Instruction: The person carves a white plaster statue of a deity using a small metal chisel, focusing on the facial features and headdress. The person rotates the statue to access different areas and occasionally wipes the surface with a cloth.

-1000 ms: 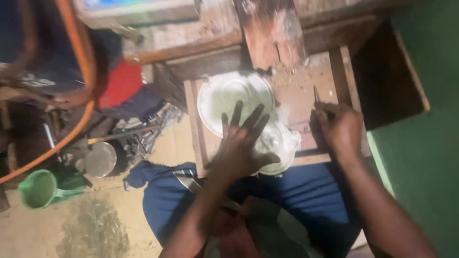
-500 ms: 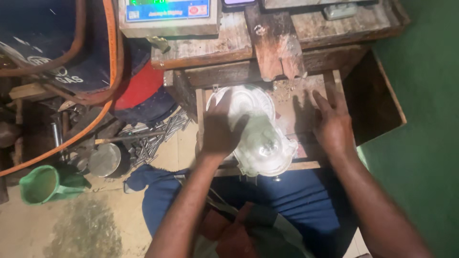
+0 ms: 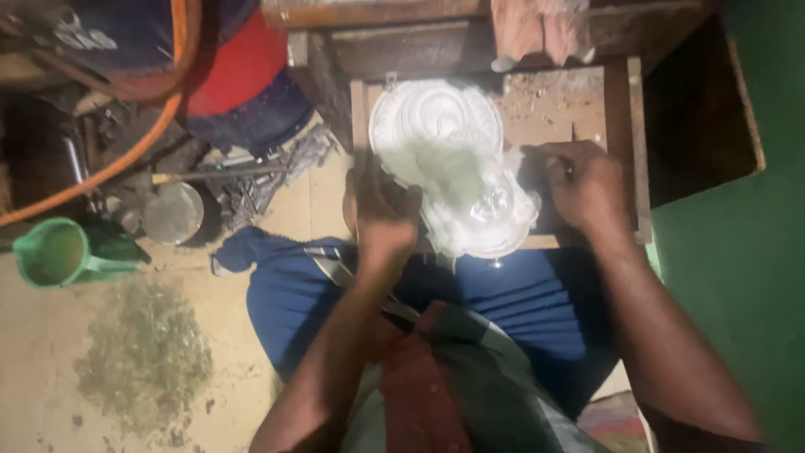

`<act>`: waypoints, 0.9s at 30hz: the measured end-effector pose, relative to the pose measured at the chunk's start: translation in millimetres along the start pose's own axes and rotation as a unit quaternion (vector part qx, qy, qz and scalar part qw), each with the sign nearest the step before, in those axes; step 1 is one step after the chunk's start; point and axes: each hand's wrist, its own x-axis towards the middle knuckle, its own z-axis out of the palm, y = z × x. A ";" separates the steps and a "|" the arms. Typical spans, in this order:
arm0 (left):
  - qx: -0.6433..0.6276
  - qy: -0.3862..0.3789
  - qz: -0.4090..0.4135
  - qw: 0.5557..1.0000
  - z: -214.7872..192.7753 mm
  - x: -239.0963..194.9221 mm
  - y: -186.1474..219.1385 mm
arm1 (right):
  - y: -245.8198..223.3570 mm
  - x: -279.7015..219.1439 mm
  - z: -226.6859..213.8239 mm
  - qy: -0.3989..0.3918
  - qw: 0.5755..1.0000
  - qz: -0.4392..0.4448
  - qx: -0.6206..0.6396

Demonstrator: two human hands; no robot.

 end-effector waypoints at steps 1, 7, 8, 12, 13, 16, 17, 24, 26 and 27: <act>0.058 0.022 0.052 0.997 2.5 -4.1 -2.2 | -1.7 -3.6 2.7 -0.008 1.000 -0.023 -0.006; -0.112 0.041 -0.020 0.993 18.2 -8.0 -8.5 | -10.5 -18.0 22.6 -0.117 0.989 0.087 0.032; -0.231 0.006 -0.162 0.959 20.6 -3.9 -8.0 | -12.4 -16.4 25.7 -0.108 0.992 0.066 0.020; -0.473 -0.086 -0.439 0.759 26.1 7.7 -8.3 | -17.8 -7.9 35.4 -0.097 0.982 0.142 0.076; -0.486 -0.095 -0.450 0.743 27.9 8.7 -10.0 | -18.8 -6.9 40.3 -0.100 0.976 0.183 0.068; -0.546 -0.085 -0.397 0.732 33.8 5.2 -19.5 | -9.1 -8.5 52.0 -0.055 0.977 0.191 0.082; -0.544 -0.086 -0.402 0.732 36.3 4.2 -23.1 | -0.4 -8.9 55.6 -0.030 0.980 0.173 0.093; -0.612 -0.116 -0.374 0.687 36.4 -4.3 -20.2 | 124.1 -14.3 76.5 -0.097 0.981 -0.124 -0.113; -0.626 -0.129 -0.345 0.688 29.7 -9.7 -10.1 | 155.3 -16.6 86.1 -0.091 0.955 -0.195 -0.203; -0.633 -0.141 -0.315 0.693 26.0 -11.6 -3.5 | 167.5 -18.2 88.3 -0.115 0.971 -0.152 -0.141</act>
